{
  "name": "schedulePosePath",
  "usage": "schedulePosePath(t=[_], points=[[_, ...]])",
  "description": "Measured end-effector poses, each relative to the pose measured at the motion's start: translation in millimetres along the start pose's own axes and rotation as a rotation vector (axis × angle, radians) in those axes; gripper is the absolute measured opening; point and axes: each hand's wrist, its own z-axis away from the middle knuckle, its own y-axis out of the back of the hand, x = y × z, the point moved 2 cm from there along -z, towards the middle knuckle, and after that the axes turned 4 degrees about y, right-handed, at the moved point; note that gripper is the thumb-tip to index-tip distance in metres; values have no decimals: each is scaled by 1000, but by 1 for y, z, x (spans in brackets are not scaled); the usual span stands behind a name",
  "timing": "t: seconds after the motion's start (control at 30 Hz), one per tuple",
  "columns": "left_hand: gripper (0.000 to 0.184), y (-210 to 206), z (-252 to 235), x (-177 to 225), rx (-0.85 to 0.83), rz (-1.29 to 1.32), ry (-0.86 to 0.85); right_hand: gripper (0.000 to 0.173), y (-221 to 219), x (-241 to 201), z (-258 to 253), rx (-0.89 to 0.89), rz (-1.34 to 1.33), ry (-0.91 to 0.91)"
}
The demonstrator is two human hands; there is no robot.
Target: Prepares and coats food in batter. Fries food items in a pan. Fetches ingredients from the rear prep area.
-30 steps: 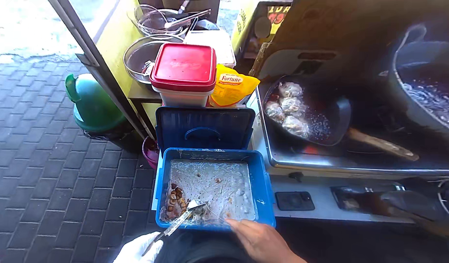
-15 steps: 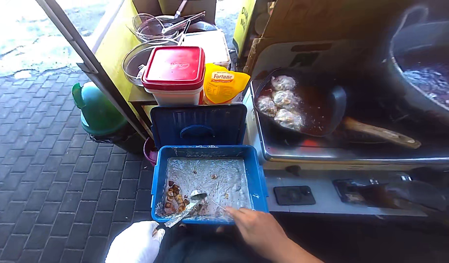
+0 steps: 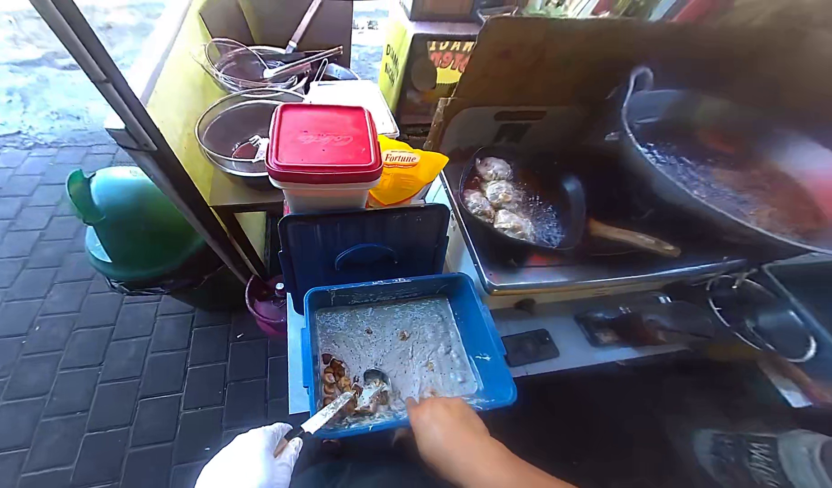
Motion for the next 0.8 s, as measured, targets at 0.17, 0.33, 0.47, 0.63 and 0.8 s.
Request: schedulePosePath(t=[0.17,0.33,0.47,0.63,0.8], points=[[44,6,-9,-15,-35,-24,-85,29,1,-4,-7,-5,-26,112],[44,25,-2,-26,-8,10,-181,39,-3,34,0,150,-242,151],[42,31,5,-25,18,78,-262,38,-35,40,25,615,-231,114],[44,13,-9,-3,43,36,-192,34,-60,16,18,793,-118,111],[41,5,-15,9,23,-143,-109,33,-64,8,2,878,6,137]])
